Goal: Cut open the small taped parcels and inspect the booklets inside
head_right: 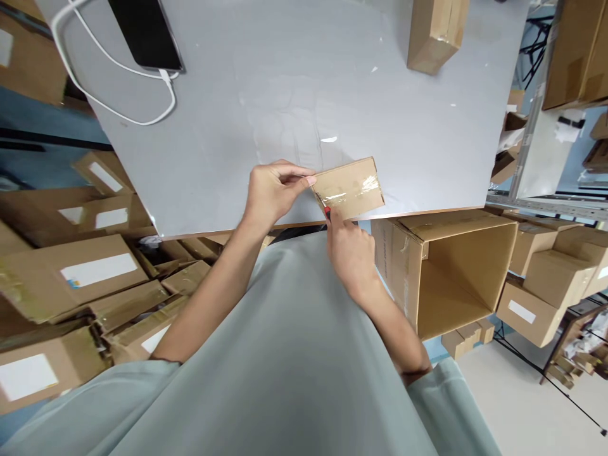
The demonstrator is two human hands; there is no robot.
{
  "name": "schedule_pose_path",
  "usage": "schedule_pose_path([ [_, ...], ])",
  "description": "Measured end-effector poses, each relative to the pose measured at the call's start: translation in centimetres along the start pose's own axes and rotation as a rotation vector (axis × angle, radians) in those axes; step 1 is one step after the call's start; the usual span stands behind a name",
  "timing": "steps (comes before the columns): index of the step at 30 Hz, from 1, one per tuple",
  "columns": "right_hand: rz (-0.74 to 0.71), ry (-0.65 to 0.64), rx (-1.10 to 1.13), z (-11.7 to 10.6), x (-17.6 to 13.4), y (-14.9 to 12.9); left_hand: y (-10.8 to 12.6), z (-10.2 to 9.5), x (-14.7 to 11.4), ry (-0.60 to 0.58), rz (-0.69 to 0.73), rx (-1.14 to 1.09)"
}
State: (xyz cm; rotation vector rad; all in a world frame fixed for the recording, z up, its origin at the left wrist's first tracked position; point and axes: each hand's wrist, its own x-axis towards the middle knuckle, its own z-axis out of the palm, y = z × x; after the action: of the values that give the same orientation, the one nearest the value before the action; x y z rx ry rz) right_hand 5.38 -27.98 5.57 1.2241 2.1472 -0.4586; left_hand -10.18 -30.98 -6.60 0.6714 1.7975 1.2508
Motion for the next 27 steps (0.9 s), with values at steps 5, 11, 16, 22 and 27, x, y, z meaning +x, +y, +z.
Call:
schedule_pose_path([
  [5, 0.007, -0.011, -0.053, -0.5, 0.6, -1.7, -0.2, 0.4, -0.1, 0.044, 0.016, 0.044],
  [11, 0.022, -0.088, -0.114, -0.8, -0.8, -0.8, -0.1, 1.6, -0.9, 0.087, -0.012, 0.07],
  [16, 0.023, -0.114, -0.153, -0.4, -2.2, 0.6, 0.5, 2.2, -1.6, 0.075, 0.012, 0.091],
  [22, 0.023, -0.079, -0.147, -0.2, -0.7, 0.4, 0.2, 2.3, -1.1, 0.071, 0.055, 0.13],
  [27, 0.02, -0.1, -0.146, 0.3, -0.9, 0.6, 0.5, 2.8, -0.8, 0.071, 0.065, 0.203],
])
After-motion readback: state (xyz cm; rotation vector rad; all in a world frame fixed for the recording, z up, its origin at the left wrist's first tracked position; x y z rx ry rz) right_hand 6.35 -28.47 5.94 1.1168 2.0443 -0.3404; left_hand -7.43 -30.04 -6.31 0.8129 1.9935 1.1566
